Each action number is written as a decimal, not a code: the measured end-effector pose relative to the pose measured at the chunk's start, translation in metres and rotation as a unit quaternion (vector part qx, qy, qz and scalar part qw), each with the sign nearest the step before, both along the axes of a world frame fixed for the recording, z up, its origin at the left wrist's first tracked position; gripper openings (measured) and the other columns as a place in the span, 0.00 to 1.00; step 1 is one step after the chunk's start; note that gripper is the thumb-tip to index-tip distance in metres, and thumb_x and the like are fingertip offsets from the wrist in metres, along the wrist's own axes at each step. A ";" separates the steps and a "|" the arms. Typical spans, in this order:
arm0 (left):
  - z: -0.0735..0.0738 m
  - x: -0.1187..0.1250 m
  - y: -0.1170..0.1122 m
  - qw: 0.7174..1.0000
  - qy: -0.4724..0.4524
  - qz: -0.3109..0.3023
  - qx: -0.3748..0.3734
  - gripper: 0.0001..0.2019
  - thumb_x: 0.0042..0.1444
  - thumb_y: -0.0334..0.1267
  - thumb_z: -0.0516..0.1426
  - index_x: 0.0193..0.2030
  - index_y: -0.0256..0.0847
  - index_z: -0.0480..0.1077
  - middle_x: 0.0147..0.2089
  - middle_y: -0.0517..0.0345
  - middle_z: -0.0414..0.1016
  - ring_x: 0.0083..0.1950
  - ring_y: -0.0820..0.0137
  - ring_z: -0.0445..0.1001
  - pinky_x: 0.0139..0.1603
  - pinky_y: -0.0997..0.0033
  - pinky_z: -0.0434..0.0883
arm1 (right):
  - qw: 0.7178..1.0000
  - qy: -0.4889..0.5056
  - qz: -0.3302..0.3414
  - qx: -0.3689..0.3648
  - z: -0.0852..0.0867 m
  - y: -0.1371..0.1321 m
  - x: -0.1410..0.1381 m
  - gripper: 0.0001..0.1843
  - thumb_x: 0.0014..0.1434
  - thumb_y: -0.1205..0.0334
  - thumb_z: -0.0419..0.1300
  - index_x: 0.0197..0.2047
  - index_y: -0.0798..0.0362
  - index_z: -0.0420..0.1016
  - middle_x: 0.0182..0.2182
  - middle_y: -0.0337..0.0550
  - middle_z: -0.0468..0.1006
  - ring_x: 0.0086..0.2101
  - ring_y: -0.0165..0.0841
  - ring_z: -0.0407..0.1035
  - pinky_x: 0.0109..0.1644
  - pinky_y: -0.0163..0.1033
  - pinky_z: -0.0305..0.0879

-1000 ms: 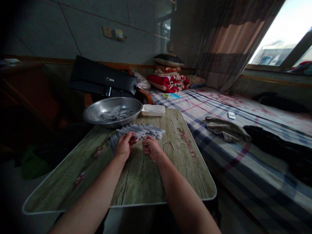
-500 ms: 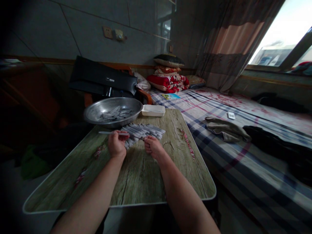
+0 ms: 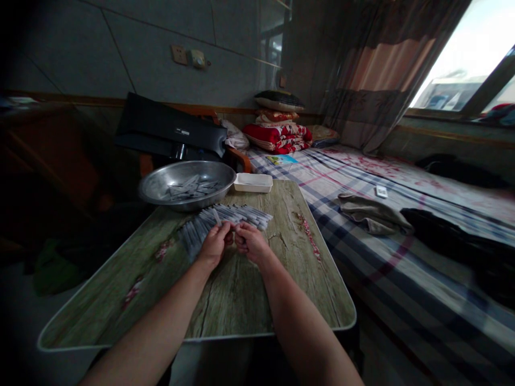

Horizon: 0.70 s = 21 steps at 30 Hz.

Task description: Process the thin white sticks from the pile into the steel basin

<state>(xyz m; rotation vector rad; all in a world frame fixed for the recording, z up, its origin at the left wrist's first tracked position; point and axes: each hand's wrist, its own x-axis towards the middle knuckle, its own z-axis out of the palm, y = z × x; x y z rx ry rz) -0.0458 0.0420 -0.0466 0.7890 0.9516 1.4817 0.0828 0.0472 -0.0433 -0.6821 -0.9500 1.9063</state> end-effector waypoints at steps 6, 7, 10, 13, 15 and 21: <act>0.014 -0.014 0.004 0.979 -0.165 0.067 -0.100 0.13 0.62 0.37 0.58 0.26 0.39 0.66 0.25 0.61 0.72 0.24 0.75 0.71 0.29 0.74 0.72 | 0.997 0.007 -0.050 -0.051 -0.003 0.007 0.002 0.11 0.51 0.59 0.66 0.34 0.50 0.68 0.15 0.25 0.56 0.14 0.22 0.42 0.17 0.29 0.36; 0.016 -0.015 0.004 0.970 -0.198 0.041 -0.136 0.13 0.63 0.34 0.56 0.26 0.39 0.66 0.26 0.59 0.73 0.25 0.73 0.73 0.31 0.71 0.75 | 0.994 0.025 -0.070 -0.074 -0.003 0.009 0.003 0.10 0.52 0.57 0.65 0.33 0.51 0.68 0.15 0.26 0.55 0.15 0.23 0.43 0.17 0.29 0.37; 0.019 -0.011 -0.001 0.939 -0.255 -0.052 -0.226 0.12 0.63 0.25 0.50 0.29 0.37 0.68 0.27 0.54 0.76 0.28 0.71 0.78 0.36 0.67 0.79 | 0.977 0.103 -0.139 -0.123 -0.002 0.015 0.008 0.14 0.59 0.49 0.59 0.31 0.52 0.70 0.18 0.32 0.61 0.17 0.27 0.53 0.19 0.32 0.50; 0.015 -0.004 -0.006 0.910 -0.284 -0.128 -0.273 0.12 0.62 0.22 0.49 0.35 0.35 0.72 0.28 0.53 0.78 0.27 0.72 0.78 0.34 0.72 0.78 | 0.958 0.157 -0.214 -0.112 -0.001 0.018 0.014 0.20 0.63 0.45 0.54 0.30 0.51 0.73 0.22 0.40 0.69 0.23 0.32 0.64 0.27 0.38 0.65; 0.010 0.000 -0.008 0.900 -0.289 -0.170 -0.278 0.11 0.62 0.23 0.50 0.38 0.34 0.73 0.29 0.52 0.79 0.28 0.72 0.79 0.34 0.73 0.77 | 0.954 0.163 -0.240 -0.082 -0.001 0.020 0.016 0.22 0.64 0.43 0.53 0.30 0.51 0.74 0.24 0.42 0.70 0.26 0.35 0.67 0.32 0.41 0.68; -0.001 0.005 -0.006 0.899 -0.287 -0.223 -0.242 0.14 0.67 0.33 0.49 0.44 0.31 0.75 0.36 0.43 0.83 0.38 0.63 0.83 0.45 0.63 0.78 | 0.960 0.053 -0.269 0.054 -0.005 0.019 0.005 0.25 0.61 0.37 0.56 0.31 0.50 0.74 0.26 0.41 0.71 0.27 0.34 0.66 0.34 0.41 0.68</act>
